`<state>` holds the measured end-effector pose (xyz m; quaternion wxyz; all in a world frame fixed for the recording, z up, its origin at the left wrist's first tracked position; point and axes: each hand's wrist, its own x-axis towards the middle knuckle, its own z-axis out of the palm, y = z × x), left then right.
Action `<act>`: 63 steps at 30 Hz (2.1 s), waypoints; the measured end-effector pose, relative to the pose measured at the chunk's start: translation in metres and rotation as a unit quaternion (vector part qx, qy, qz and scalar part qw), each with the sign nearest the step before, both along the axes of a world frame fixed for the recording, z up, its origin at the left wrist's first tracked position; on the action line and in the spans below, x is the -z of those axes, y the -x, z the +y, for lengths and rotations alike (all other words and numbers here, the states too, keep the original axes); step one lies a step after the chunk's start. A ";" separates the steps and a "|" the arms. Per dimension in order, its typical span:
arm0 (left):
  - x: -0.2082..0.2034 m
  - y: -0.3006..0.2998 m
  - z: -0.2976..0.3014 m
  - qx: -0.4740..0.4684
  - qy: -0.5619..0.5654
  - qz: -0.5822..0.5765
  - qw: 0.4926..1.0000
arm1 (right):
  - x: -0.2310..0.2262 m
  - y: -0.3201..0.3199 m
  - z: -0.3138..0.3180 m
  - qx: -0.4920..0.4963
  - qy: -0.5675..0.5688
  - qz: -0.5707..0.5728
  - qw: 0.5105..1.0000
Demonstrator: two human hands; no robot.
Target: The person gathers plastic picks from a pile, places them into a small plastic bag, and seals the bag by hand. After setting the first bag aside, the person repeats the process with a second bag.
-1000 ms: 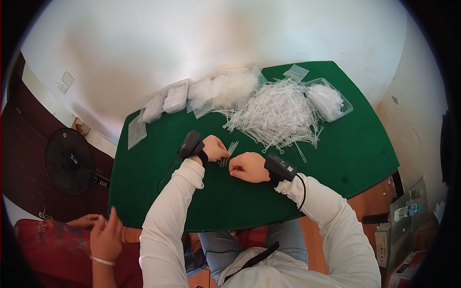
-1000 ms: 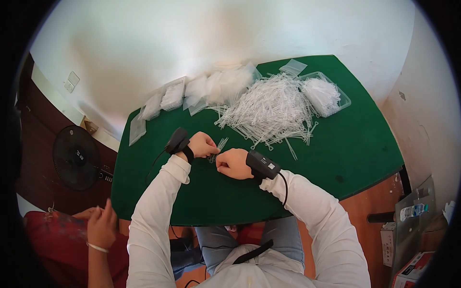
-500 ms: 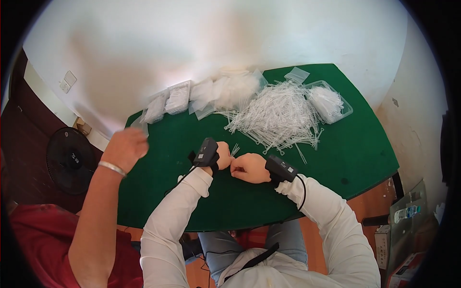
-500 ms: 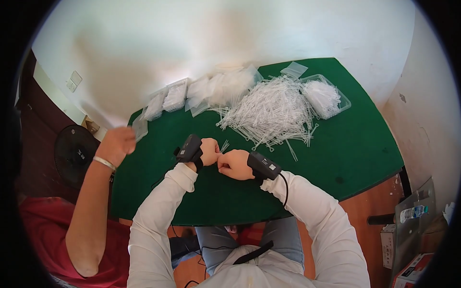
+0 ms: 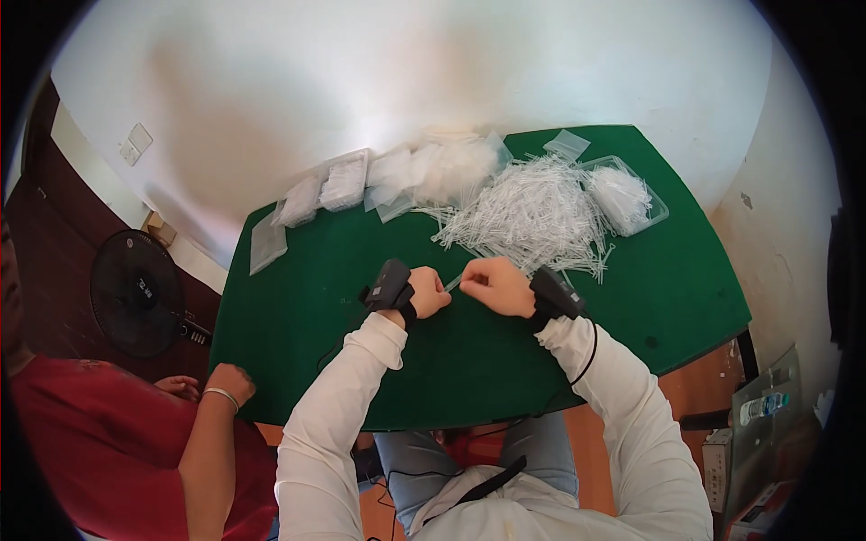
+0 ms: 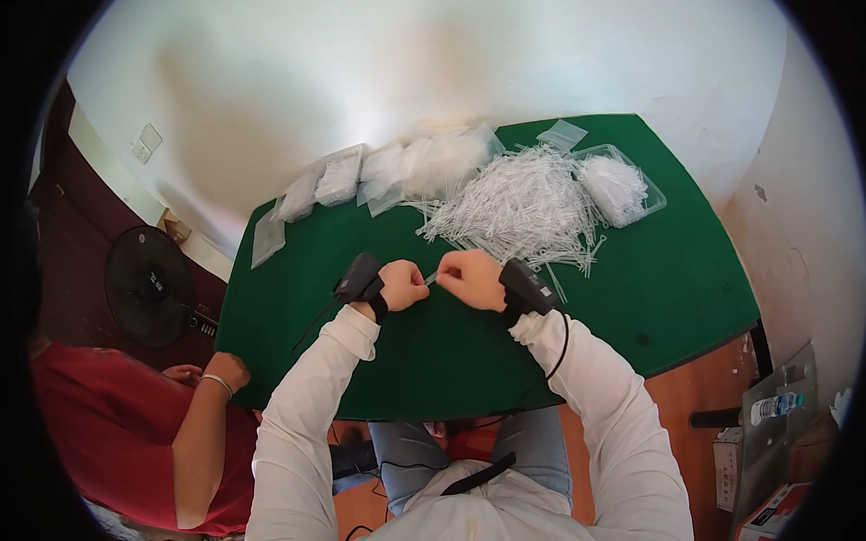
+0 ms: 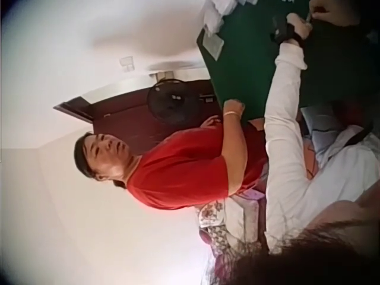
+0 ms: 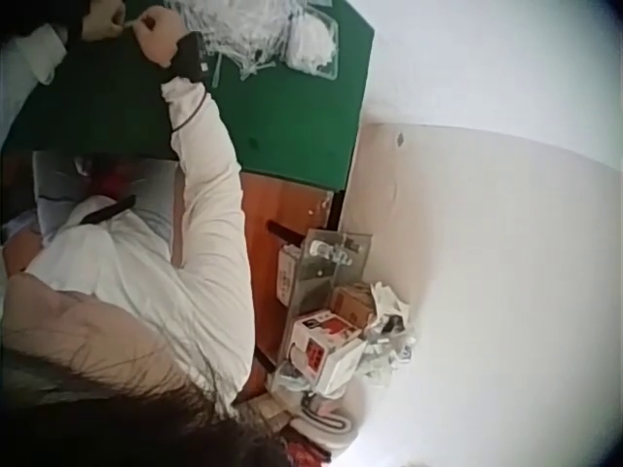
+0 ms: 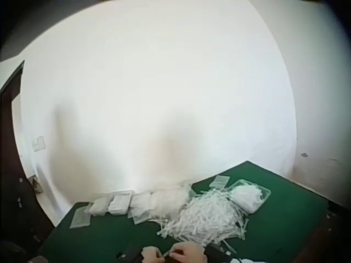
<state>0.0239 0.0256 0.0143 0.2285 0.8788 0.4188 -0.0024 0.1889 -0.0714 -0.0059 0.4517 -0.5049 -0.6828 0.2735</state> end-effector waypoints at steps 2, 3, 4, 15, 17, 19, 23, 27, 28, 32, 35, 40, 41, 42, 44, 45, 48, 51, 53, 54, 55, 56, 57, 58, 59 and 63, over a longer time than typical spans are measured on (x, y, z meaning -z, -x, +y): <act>0.004 0.003 0.001 0.002 -0.024 0.000 1.000 | 0.002 -0.005 0.004 0.075 0.000 0.043 0.996; 0.005 0.005 0.002 -0.003 -0.008 -0.025 1.000 | 0.003 -0.007 0.005 0.076 0.000 0.043 0.996; 0.006 0.007 0.004 -0.008 0.009 -0.051 0.999 | 0.003 -0.009 0.007 0.095 0.001 0.051 0.994; 0.039 0.009 0.019 -0.031 0.141 -0.413 0.899 | 0.006 -0.008 0.007 0.135 -0.007 0.038 0.990; 0.045 0.004 0.016 -0.035 0.070 -0.443 0.893 | 0.007 -0.008 0.007 0.122 -0.043 -0.018 0.991; 0.052 0.004 0.019 -0.030 0.067 -0.457 0.887 | 0.006 -0.009 0.006 0.115 -0.060 -0.048 0.990; 0.065 0.013 0.020 -0.027 0.060 -0.498 0.865 | 0.002 -0.008 0.006 0.107 -0.058 -0.056 0.991; 0.071 0.032 0.010 -0.034 0.088 -0.535 0.839 | -0.004 -0.002 0.008 0.114 -0.134 -0.097 0.980; 0.069 0.034 0.008 -0.041 0.113 -0.544 0.830 | -0.009 -0.001 0.010 0.125 -0.149 -0.099 0.976; 0.060 0.032 0.010 -0.060 0.162 -0.576 0.799 | -0.033 -0.018 0.038 0.144 -0.197 -0.197 0.950; 0.057 0.031 0.011 -0.066 0.189 -0.592 0.780 | -0.049 -0.045 0.092 0.153 -0.182 -0.356 0.904; 0.061 0.036 0.012 -0.087 0.202 -0.621 0.752 | -0.059 -0.047 0.170 0.226 -0.124 -0.438 0.861; 0.063 0.035 0.013 -0.087 0.206 -0.627 0.746 | -0.062 -0.045 0.179 0.225 -0.065 -0.451 0.862; 0.061 0.039 0.014 -0.087 0.196 -0.626 0.750 | -0.061 -0.038 0.190 0.217 -0.007 -0.458 0.862; 0.056 0.041 0.010 -0.099 0.210 -0.610 0.758 | -0.059 -0.027 0.208 0.184 -0.017 -0.487 0.853; 0.053 0.042 0.009 -0.105 0.220 -0.602 0.760 | -0.057 -0.025 0.215 0.153 -0.019 -0.521 0.839; 0.052 0.043 0.007 -0.102 0.229 -0.608 0.753 | -0.050 -0.034 0.231 0.106 -0.004 -0.570 0.815; 0.050 0.047 0.008 -0.108 0.243 -0.609 0.747 | -0.037 -0.056 0.239 0.073 0.036 -0.599 0.796; 0.047 0.049 0.009 -0.112 0.259 -0.609 0.741 | -0.037 -0.077 0.240 0.068 0.057 -0.568 0.818; 0.047 0.050 0.009 -0.114 0.260 -0.610 0.740 | -0.036 -0.085 0.242 0.065 0.068 -0.553 0.828; 0.047 0.052 0.009 -0.114 0.260 -0.609 0.741 | -0.033 -0.091 0.244 0.063 0.068 -0.555 0.827; 0.047 0.053 0.008 -0.115 0.261 -0.608 0.741 | -0.031 -0.096 0.246 0.050 0.068 -0.536 0.840; 0.046 0.054 0.009 -0.115 0.262 -0.607 0.741 | -0.030 -0.100 0.248 0.038 0.067 -0.517 0.853; 0.045 0.053 0.009 -0.115 0.263 -0.608 0.740 | -0.029 -0.103 0.249 0.027 0.066 -0.497 0.865; 0.044 0.052 0.009 -0.115 0.266 -0.607 0.740 | -0.030 -0.106 0.252 0.026 0.068 -0.499 0.863; 0.044 0.050 0.006 -0.116 0.274 -0.606 0.737 | -0.035 -0.103 0.261 -0.020 0.079 -0.495 0.865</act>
